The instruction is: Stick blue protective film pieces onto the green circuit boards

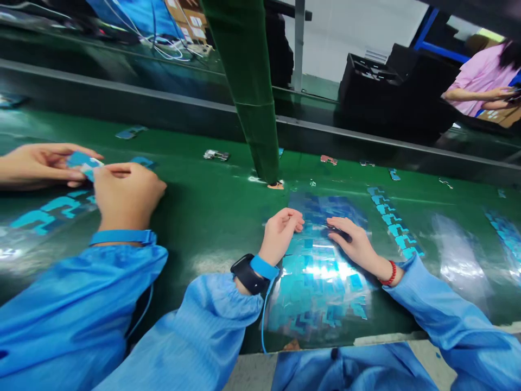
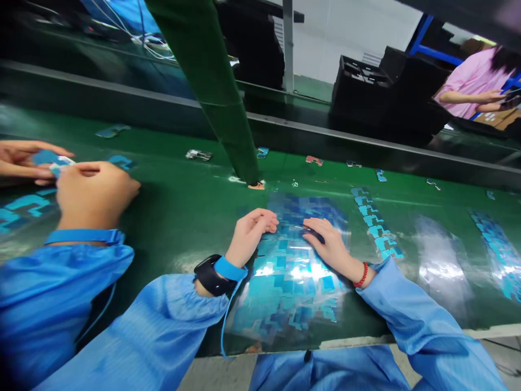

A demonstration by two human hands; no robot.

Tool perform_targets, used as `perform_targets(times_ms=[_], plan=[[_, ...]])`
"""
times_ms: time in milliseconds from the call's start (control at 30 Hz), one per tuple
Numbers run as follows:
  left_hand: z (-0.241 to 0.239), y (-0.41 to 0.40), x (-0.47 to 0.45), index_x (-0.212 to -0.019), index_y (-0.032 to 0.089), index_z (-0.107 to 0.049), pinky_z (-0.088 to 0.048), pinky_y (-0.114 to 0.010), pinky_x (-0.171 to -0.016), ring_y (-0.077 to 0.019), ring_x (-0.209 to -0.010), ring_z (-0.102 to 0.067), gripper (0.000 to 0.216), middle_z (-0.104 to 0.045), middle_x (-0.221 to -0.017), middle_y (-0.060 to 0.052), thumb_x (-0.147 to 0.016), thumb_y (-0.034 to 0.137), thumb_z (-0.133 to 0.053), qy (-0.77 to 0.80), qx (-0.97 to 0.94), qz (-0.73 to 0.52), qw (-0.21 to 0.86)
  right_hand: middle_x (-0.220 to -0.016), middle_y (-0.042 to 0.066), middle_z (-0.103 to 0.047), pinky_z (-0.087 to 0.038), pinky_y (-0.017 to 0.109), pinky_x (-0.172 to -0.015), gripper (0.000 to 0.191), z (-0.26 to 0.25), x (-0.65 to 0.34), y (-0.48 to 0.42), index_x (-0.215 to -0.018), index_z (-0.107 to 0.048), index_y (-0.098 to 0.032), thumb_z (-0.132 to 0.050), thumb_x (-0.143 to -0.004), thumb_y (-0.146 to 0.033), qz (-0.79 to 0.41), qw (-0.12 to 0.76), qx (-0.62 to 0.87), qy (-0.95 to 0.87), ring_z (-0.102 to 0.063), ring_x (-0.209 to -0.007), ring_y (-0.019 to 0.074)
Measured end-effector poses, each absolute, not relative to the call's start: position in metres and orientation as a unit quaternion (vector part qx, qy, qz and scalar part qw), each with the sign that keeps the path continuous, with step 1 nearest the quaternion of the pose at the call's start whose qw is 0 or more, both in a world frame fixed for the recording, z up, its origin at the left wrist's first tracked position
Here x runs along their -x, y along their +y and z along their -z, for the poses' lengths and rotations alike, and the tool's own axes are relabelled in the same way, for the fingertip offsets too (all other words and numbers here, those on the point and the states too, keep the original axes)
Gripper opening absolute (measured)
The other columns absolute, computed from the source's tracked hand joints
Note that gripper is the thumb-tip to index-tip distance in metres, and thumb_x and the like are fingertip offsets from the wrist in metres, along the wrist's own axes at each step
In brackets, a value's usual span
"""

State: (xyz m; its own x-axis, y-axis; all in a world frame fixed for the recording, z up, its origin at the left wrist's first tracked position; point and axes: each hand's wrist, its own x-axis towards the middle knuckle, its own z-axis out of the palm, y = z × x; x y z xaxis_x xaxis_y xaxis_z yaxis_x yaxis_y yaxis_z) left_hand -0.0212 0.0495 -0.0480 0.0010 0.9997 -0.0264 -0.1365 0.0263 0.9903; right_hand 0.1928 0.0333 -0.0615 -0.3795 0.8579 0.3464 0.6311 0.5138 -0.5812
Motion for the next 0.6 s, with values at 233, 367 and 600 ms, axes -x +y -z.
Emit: perform_targets(times_ms=[233, 367, 600], plan=[[0.042, 0.03, 0.006, -0.076, 0.016, -0.069, -0.046, -0.028, -0.079, -0.0186, -0.079, -0.06, 0.013, -0.069, -0.079, -0.004, -0.076, 0.027, -0.063, 0.432, -0.575, -0.45, 0.53, -0.115, 0.009, -0.067, -0.05, 0.044, -0.095, 0.034, 0.051, -0.185, 0.02, -0.124, -0.058, -0.026, -0.054, -0.09, -0.024, -0.157, 0.37, 0.39, -0.828, -0.064, -0.105, 0.0239], [0.047, 0.03, 0.002, -0.075, 0.013, -0.071, -0.047, -0.025, -0.073, -0.0167, -0.074, -0.061, 0.015, -0.07, -0.076, -0.004, -0.078, 0.022, -0.059, 0.431, -0.6, -0.444, 0.508, -0.114, 0.007, -0.068, -0.054, 0.039, -0.09, 0.034, 0.064, -0.188, 0.017, -0.122, -0.057, -0.026, -0.056, -0.089, -0.026, -0.151, 0.363, 0.416, -0.82, -0.065, -0.103, 0.023], [0.053, 0.032, -0.001, -0.08, 0.01, -0.073, -0.047, -0.021, -0.065, -0.0135, -0.067, -0.061, 0.02, -0.072, -0.077, -0.006, -0.081, 0.022, -0.058, 0.431, -0.597, -0.431, 0.521, -0.121, 0.005, -0.065, -0.053, 0.039, -0.094, 0.035, 0.084, -0.205, 0.023, -0.123, -0.056, -0.026, -0.048, -0.091, -0.037, -0.172, 0.315, 0.449, -0.819, -0.063, -0.11, 0.0236]])
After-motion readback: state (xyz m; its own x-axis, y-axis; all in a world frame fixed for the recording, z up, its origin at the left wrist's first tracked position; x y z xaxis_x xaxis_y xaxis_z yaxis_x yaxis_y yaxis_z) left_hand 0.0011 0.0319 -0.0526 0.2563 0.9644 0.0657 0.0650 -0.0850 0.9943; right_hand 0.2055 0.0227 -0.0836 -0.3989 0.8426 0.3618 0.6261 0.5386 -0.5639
